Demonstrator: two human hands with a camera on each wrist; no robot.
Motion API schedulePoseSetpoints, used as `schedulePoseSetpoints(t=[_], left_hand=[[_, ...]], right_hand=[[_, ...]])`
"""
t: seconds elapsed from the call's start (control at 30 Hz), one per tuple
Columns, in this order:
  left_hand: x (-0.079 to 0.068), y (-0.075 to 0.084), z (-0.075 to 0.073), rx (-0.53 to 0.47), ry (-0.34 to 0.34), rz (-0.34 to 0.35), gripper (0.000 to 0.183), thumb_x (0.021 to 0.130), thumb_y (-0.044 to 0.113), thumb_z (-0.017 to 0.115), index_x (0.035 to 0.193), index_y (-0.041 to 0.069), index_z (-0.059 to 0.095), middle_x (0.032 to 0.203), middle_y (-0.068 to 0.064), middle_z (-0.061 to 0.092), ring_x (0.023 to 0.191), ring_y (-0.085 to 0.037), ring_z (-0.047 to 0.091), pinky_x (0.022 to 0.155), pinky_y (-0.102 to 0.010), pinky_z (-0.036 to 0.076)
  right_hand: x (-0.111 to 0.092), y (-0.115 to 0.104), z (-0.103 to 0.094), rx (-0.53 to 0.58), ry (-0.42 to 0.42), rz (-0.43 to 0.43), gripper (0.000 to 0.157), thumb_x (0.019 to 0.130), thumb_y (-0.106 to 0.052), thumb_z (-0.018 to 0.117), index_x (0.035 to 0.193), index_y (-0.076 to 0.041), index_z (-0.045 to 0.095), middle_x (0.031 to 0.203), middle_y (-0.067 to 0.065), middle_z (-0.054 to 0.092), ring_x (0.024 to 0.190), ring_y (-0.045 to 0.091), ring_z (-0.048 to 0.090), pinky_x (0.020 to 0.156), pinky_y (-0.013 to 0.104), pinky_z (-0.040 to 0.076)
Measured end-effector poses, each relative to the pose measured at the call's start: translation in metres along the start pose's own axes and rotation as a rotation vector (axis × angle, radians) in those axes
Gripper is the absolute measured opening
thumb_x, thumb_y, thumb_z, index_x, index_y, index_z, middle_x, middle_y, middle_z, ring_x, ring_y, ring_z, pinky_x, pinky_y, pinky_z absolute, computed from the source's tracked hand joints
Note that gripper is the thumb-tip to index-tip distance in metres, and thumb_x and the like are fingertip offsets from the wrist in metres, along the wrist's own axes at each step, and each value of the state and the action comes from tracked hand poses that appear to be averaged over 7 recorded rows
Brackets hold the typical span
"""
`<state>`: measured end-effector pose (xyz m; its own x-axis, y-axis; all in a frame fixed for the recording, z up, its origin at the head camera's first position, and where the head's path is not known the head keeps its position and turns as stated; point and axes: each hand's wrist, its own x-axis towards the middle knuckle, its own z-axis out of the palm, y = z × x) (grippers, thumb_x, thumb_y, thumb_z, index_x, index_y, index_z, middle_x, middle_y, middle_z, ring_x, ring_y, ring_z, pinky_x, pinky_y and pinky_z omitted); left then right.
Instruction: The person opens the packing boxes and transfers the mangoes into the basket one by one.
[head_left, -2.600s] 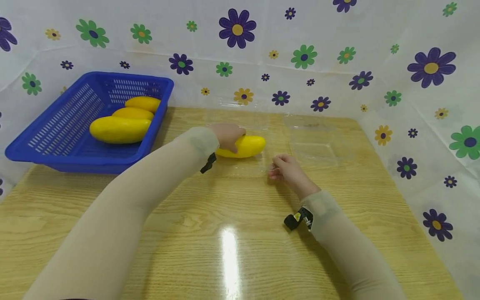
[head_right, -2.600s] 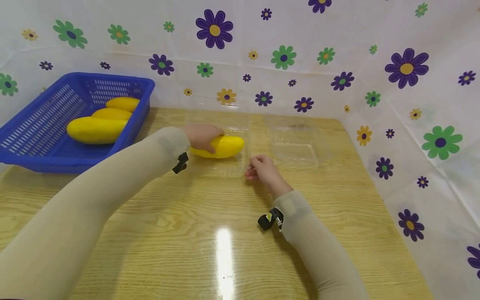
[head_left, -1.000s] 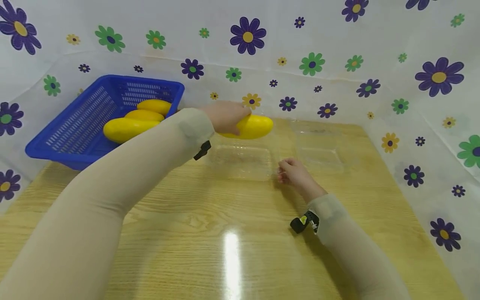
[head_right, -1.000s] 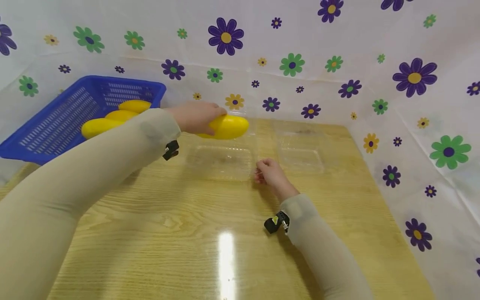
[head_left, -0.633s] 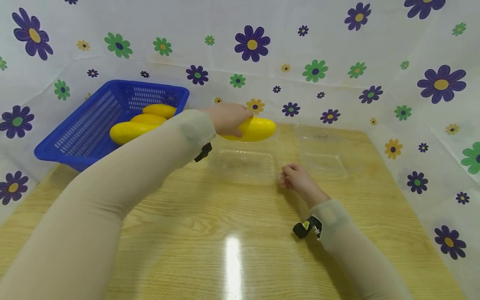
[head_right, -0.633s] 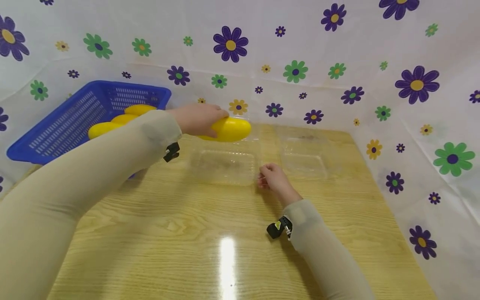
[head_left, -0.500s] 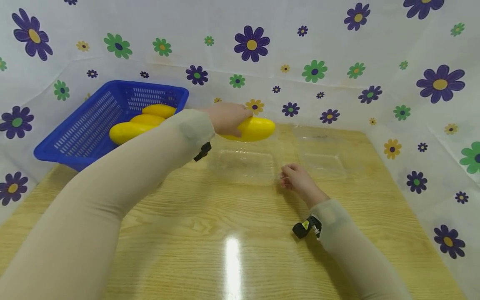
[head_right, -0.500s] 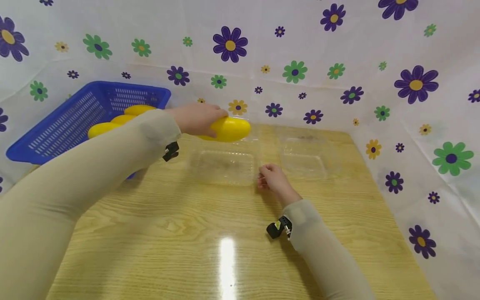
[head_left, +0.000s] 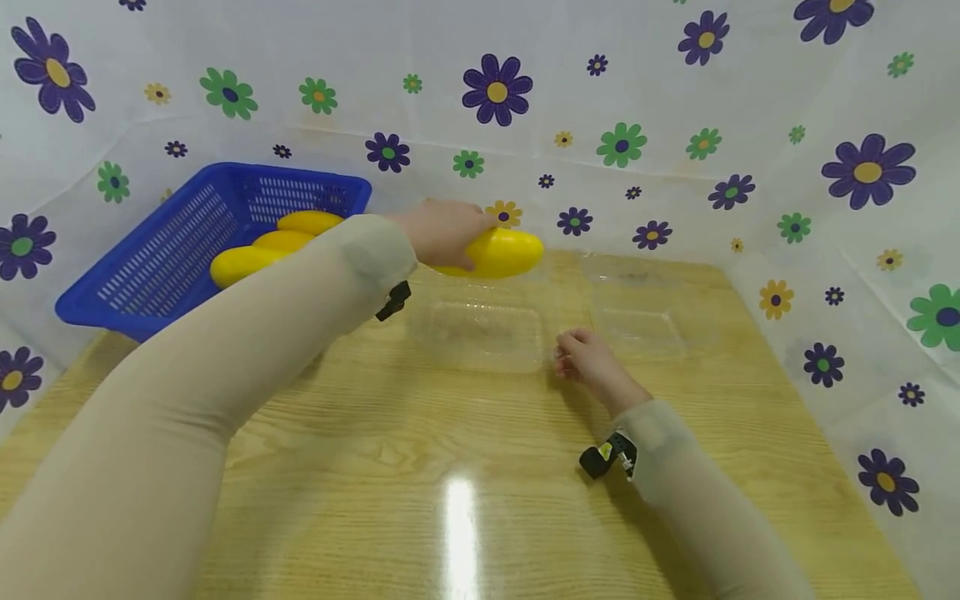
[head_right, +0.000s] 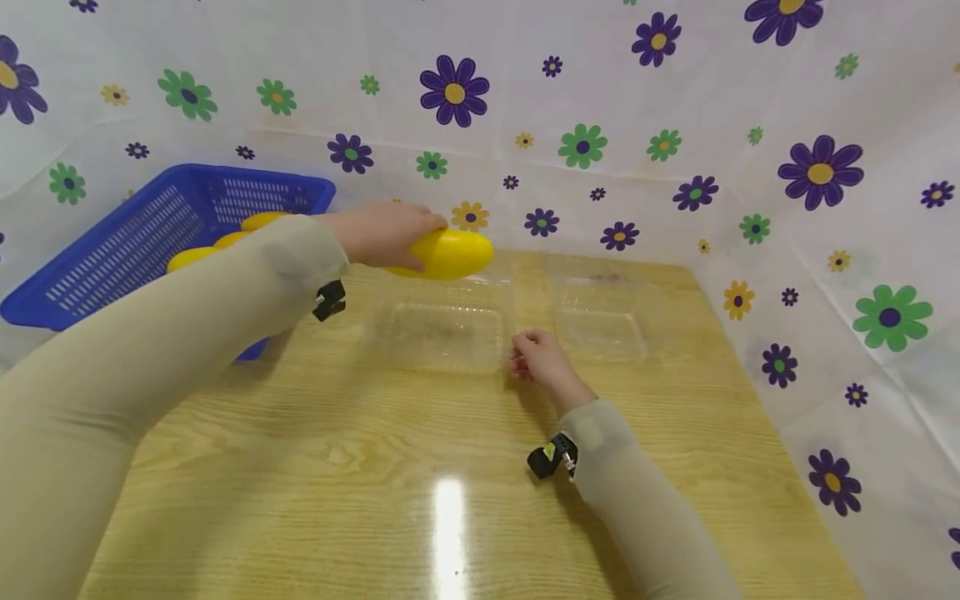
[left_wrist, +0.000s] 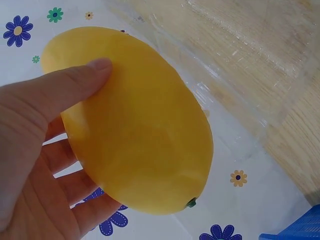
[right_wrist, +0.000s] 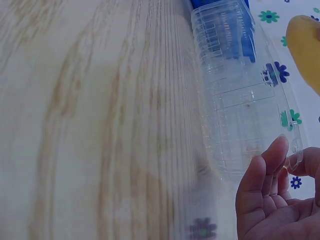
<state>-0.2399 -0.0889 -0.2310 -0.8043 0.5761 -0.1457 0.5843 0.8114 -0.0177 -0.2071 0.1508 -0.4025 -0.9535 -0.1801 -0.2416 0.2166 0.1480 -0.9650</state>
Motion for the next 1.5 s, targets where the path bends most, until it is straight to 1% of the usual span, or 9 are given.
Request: schedulePoseSetpoints(t=[0.17, 0.4, 0.57, 0.8, 0.87, 1.03, 1.1, 1.3, 1.5], left_hand=[[-0.003, -0.004, 0.000, -0.001, -0.005, 0.001, 0.058, 0.088, 0.024, 0.065, 0.138, 0.009, 0.039, 0.122, -0.010, 0.053, 0.105, -0.027, 0.052, 0.100, -0.044, 0.038], [-0.008, -0.011, 0.001, -0.002, -0.006, 0.009, 0.056, 0.088, 0.022, 0.065, 0.136, 0.005, 0.042, 0.120, -0.012, 0.054, 0.103, -0.028, 0.053, 0.099, -0.043, 0.038], [-0.014, -0.015, -0.001, 0.020, -0.008, 0.012, 0.054, 0.087, 0.021, 0.066, 0.134, 0.003, 0.044, 0.120, -0.014, 0.054, 0.102, -0.029, 0.053, 0.098, -0.044, 0.040], [-0.023, -0.017, -0.002, 0.043, 0.000, 0.023, 0.050, 0.087, 0.020, 0.067, 0.130, 0.004, 0.047, 0.118, -0.013, 0.055, 0.101, -0.029, 0.053, 0.097, -0.045, 0.040], [-0.026, -0.019, -0.001, 0.049, 0.002, 0.030, 0.050, 0.087, 0.021, 0.067, 0.130, 0.004, 0.047, 0.118, -0.014, 0.056, 0.101, -0.030, 0.053, 0.097, -0.044, 0.041], [-0.031, -0.022, -0.001, 0.056, -0.004, 0.043, 0.052, 0.087, 0.019, 0.066, 0.131, 0.003, 0.046, 0.122, -0.016, 0.054, 0.106, -0.032, 0.052, 0.098, -0.046, 0.039], [-0.033, -0.024, -0.001, 0.057, -0.002, 0.039, 0.053, 0.087, 0.020, 0.067, 0.132, 0.003, 0.045, 0.124, -0.016, 0.053, 0.108, -0.032, 0.051, 0.099, -0.047, 0.038], [-0.039, -0.030, 0.000, 0.070, 0.002, 0.033, 0.055, 0.087, 0.021, 0.066, 0.134, 0.003, 0.044, 0.128, -0.019, 0.051, 0.110, -0.035, 0.052, 0.099, -0.049, 0.039], [-0.047, -0.039, 0.001, 0.063, 0.017, 0.014, 0.054, 0.087, 0.023, 0.067, 0.133, 0.005, 0.045, 0.125, -0.016, 0.054, 0.104, -0.033, 0.055, 0.094, -0.050, 0.042]], right_hand=[[-0.001, -0.001, 0.000, -0.001, 0.003, 0.001, 0.024, 0.100, -0.013, 0.037, 0.110, 0.008, 0.040, 0.077, 0.003, 0.048, 0.057, 0.008, 0.050, 0.054, 0.020, 0.046], [-0.002, -0.002, 0.001, -0.021, -0.002, -0.002, 0.023, 0.100, -0.013, 0.037, 0.110, 0.007, 0.040, 0.077, 0.003, 0.047, 0.057, 0.007, 0.049, 0.054, 0.019, 0.046], [-0.002, -0.002, 0.001, -0.017, -0.012, 0.004, 0.022, 0.100, -0.014, 0.037, 0.109, 0.007, 0.040, 0.078, 0.003, 0.047, 0.058, 0.008, 0.050, 0.055, 0.020, 0.046], [-0.003, -0.003, 0.003, -0.030, -0.007, 0.002, 0.023, 0.100, -0.014, 0.037, 0.109, 0.007, 0.041, 0.080, 0.004, 0.048, 0.058, 0.008, 0.050, 0.055, 0.021, 0.047], [-0.003, -0.003, 0.003, -0.037, -0.014, 0.000, 0.024, 0.100, -0.014, 0.037, 0.110, 0.007, 0.041, 0.080, 0.004, 0.048, 0.059, 0.008, 0.051, 0.056, 0.021, 0.047], [-0.003, -0.002, 0.002, -0.014, -0.015, 0.002, 0.022, 0.100, -0.013, 0.037, 0.109, 0.006, 0.041, 0.079, 0.004, 0.048, 0.059, 0.008, 0.051, 0.056, 0.021, 0.047], [-0.003, -0.002, 0.001, -0.007, -0.010, 0.006, 0.022, 0.100, -0.013, 0.037, 0.110, 0.006, 0.040, 0.079, 0.004, 0.048, 0.059, 0.008, 0.051, 0.056, 0.021, 0.047], [-0.005, -0.004, -0.001, -0.058, -0.016, 0.010, 0.027, 0.100, -0.016, 0.037, 0.114, 0.007, 0.040, 0.084, 0.006, 0.049, 0.061, 0.010, 0.052, 0.058, 0.022, 0.048], [-0.003, -0.004, -0.001, -0.038, -0.016, 0.016, 0.023, 0.100, -0.016, 0.037, 0.109, 0.005, 0.040, 0.083, 0.006, 0.048, 0.060, 0.010, 0.051, 0.056, 0.021, 0.047]])
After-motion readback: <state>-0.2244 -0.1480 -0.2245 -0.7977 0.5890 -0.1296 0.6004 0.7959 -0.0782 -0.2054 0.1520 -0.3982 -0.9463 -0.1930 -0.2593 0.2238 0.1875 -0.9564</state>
